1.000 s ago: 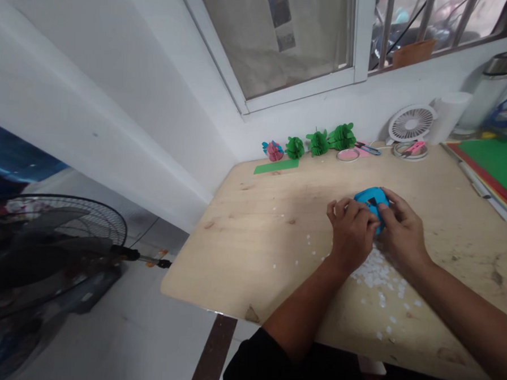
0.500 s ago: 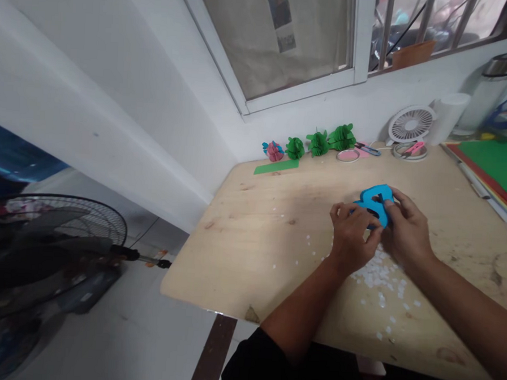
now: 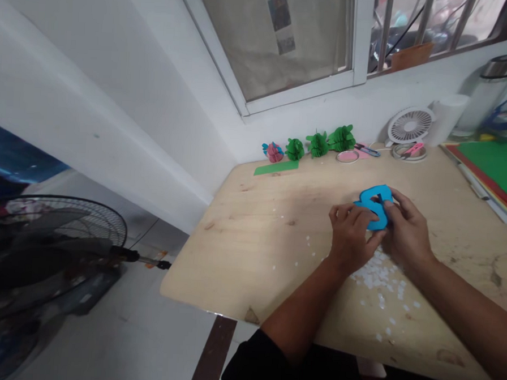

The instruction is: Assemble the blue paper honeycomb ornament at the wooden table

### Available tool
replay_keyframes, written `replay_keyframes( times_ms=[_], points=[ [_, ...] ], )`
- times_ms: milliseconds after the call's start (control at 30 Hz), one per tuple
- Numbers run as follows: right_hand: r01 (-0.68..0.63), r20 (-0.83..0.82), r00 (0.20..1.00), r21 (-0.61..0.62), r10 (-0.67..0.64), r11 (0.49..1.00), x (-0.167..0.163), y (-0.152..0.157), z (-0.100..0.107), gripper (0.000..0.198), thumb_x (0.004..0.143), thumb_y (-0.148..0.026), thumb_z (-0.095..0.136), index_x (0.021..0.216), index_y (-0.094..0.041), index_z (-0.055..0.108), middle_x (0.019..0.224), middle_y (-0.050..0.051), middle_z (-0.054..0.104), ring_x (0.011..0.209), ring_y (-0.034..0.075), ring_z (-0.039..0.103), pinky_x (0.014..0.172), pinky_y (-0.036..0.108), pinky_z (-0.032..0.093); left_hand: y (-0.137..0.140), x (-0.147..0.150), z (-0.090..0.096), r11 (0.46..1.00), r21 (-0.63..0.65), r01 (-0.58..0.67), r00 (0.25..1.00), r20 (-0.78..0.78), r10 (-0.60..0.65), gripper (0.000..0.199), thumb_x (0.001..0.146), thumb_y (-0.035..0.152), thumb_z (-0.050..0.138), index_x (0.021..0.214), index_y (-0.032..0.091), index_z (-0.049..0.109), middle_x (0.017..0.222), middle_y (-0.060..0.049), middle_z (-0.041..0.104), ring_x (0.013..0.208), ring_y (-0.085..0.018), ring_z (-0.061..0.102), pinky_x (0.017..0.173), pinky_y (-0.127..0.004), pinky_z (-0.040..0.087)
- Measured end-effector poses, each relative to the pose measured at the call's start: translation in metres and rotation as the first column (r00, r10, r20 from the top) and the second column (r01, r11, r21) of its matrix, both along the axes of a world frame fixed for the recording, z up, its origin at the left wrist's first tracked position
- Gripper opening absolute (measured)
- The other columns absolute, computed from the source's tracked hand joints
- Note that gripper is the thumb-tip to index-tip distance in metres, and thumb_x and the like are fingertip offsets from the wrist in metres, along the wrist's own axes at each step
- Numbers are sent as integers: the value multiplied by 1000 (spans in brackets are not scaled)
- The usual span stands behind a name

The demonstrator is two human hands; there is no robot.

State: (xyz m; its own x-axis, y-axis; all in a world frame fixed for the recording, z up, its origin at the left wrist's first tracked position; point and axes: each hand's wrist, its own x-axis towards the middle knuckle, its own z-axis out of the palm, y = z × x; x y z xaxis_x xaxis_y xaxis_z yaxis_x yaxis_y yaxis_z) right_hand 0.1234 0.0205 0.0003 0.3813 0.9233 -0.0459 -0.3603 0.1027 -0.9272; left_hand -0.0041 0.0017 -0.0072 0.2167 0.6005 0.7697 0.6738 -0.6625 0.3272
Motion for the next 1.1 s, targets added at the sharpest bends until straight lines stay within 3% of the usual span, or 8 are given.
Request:
replay_keyframes(
  times_ms=[167, 300, 567, 900, 1100],
  points=[
    [-41, -28, 999, -7, 40, 999, 0, -2, 4, 59, 65, -51, 94, 116, -28, 77, 97, 2, 82, 83, 18, 75, 74, 31, 60, -1, 1, 2, 992, -127, -19, 999, -37, 14, 16, 89, 26, 80, 100, 23, 69, 102, -2, 81, 111, -26, 68, 102, -41, 45],
    [-55, -63, 997, -36, 53, 998, 0, -3, 4, 62, 63, -55, 95, 116, -29, 77, 97, 2, 82, 83, 19, 76, 68, 29, 60, -3, 1, 5, 984, -179, -1, 998, 62, 12, 16, 86, 21, 79, 99, 23, 70, 99, -4, 81, 105, -26, 70, 100, -42, 48],
    [-90, -64, 994, -37, 88, 995, 2, -2, 0, 64, 64, -58, 95, 119, -31, 77, 92, 0, 80, 80, 19, 75, 71, 32, 61, -3, 0, 4, 988, -129, 90, 969, 242, -56, 15, 86, 15, 72, 98, 21, 67, 94, -5, 79, 95, -24, 72, 95, -42, 52],
    [-123, -48, 991, -16, 122, 992, 1, -3, 1, 63, 67, -57, 94, 120, -30, 75, 98, 2, 81, 80, 19, 74, 70, 32, 61, -3, -2, 7, 974, -192, 124, 912, 410, -35, 15, 85, 12, 65, 96, 22, 69, 96, -6, 79, 92, -23, 73, 92, -41, 57],
    [-71, -72, 995, -31, 68, 997, -1, -5, 5, 63, 61, -55, 98, 114, -28, 78, 93, 1, 79, 71, 14, 69, 65, 27, 58, -2, -2, 5, 967, -215, 138, 892, 452, -27, 13, 88, 12, 63, 95, 20, 70, 98, -7, 79, 93, -23, 74, 95, -41, 58]
  ],
)
